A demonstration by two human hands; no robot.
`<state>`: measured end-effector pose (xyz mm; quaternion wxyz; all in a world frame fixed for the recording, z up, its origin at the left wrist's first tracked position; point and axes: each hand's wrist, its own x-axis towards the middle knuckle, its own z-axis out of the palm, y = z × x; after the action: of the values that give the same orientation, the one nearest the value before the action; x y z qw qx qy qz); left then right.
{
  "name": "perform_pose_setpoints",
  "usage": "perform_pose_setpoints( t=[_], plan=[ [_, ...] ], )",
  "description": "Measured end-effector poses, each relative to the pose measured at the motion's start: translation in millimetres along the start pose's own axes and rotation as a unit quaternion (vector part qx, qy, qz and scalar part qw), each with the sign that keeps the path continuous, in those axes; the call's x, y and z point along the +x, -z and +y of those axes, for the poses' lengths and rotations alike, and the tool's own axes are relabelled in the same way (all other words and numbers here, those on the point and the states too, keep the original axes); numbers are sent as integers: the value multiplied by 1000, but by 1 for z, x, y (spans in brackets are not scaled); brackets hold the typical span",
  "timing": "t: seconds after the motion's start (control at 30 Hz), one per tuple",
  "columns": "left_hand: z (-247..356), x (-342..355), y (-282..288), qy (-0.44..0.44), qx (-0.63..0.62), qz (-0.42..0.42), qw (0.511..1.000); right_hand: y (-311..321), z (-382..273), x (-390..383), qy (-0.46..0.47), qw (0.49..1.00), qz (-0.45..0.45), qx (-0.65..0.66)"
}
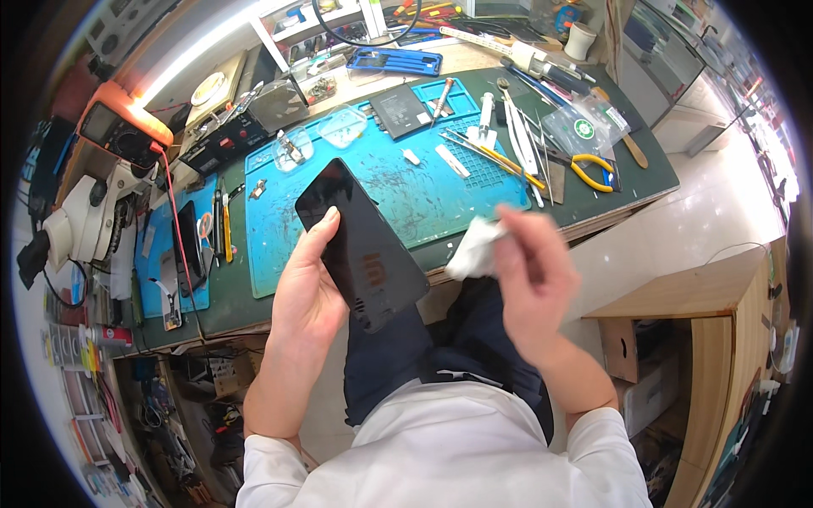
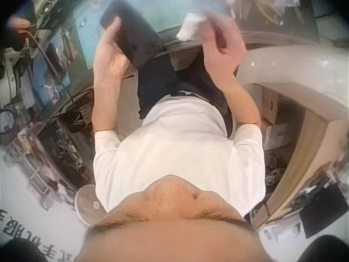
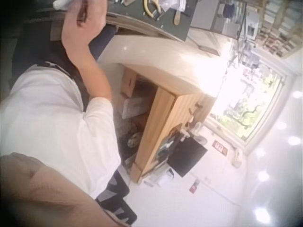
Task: The person applies adhesive to the edges of a smartphone chassis, then aligns and attaches a new screen assembly. They wipe the exterior with a cloth, remove a protective film, and reconnect internal ribbon cables before closing the device.
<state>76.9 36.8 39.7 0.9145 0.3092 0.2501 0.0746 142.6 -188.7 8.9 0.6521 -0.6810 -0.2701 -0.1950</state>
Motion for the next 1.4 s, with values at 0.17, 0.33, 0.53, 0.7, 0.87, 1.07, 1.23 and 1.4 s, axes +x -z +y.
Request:
perform_pose_setpoints(
  t=[0.17, 0.33, 0.53, 0.7, 0.87, 1.07, 1.23, 1.4],
  plan=[
    [-6, -8, -6, -163, 61, -37, 984, 12, 43, 67, 48, 941, -43, -333],
    [1, -15, 8, -514, 362, -236, 741, 11, -3, 52, -233, 947, -199, 92],
    [3, -19, 16, -627, 568, -353, 400, -23, -18, 31, -476, 701, -376, 374],
    [-7, -4, 41, -704, 571, -273, 321, -34, -8, 19, -484, 718, -321, 383],
    [-15, -2, 71, -620, 552, -132, 542, -37, -7, 32, -410, 796, -292, 337],
    [2, -19, 44, -115, 230, -175, 951, -50, -4, 55, -391, 809, -338, 279],
    [-1, -10, 35, -121, 292, -135, 939, -65, -1, 69, -375, 809, -383, 240],
    [0, -9, 37, -110, 263, -146, 947, -80, 7, 87, -352, 813, -416, 208]
  ],
)
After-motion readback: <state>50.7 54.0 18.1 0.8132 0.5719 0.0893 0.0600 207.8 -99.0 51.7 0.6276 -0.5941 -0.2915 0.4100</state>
